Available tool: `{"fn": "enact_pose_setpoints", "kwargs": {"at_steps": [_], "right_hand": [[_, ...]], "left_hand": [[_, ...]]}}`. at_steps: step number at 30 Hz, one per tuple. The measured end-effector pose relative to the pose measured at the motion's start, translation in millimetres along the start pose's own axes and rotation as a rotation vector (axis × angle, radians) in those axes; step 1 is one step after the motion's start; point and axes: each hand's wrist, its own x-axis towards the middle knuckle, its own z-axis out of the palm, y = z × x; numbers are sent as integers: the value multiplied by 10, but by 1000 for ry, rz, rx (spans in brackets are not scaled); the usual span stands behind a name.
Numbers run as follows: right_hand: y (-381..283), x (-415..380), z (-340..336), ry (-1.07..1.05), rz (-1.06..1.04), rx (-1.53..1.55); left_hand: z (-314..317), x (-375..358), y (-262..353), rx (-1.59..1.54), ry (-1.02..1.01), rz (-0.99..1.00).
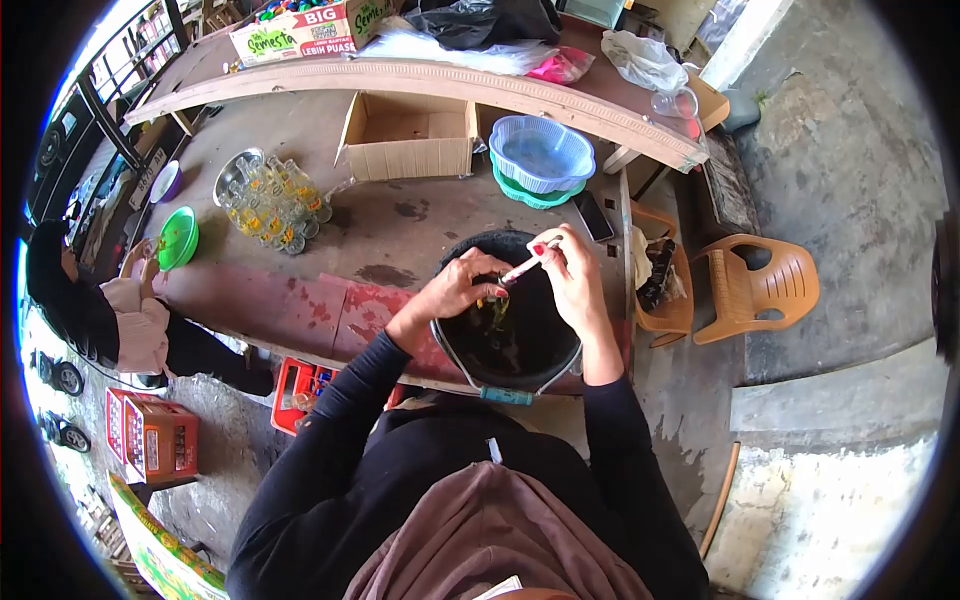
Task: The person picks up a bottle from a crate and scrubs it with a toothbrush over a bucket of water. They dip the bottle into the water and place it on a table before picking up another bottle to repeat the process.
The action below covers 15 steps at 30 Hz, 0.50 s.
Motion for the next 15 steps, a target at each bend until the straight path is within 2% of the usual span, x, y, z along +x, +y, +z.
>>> {"fn": "enact_pose_setpoints", "kwargs": {"at_steps": [1,2,4,6,7,8,11,12,13,15], "right_hand": [[106,-21,78,-90,-37,133],[135,-31,89,-346,21,71],[103,-1,100,-452,-74,-115],[-85,71,-39,-222,98,49],[-84,98,-87,-83,-67,13],[-86,86,-73,-88,-65,13],[-26,59,20,-417,-76,-68],[-65,48,3,-407,-73,-66],[-107,53,-42,-339,-96,-53],[-206,58,-114,-287,-113,-61]], "left_hand": [[-29,17,-61,-5,-41,22],[-25,14,-114,-3,-44,18],[-57,78,-83,-50,-165,18],[-98,122,-76,-59,-223,-28],[-101,126,-91,-63,-161,-15],[-98,121,-102,-65,-98,-3],[-16,67,-9,34,-88,-52],[46,31,48,98,-64,-82],[80,36,96,30,9,-49],[68,63,95,40,16,-68]]}}
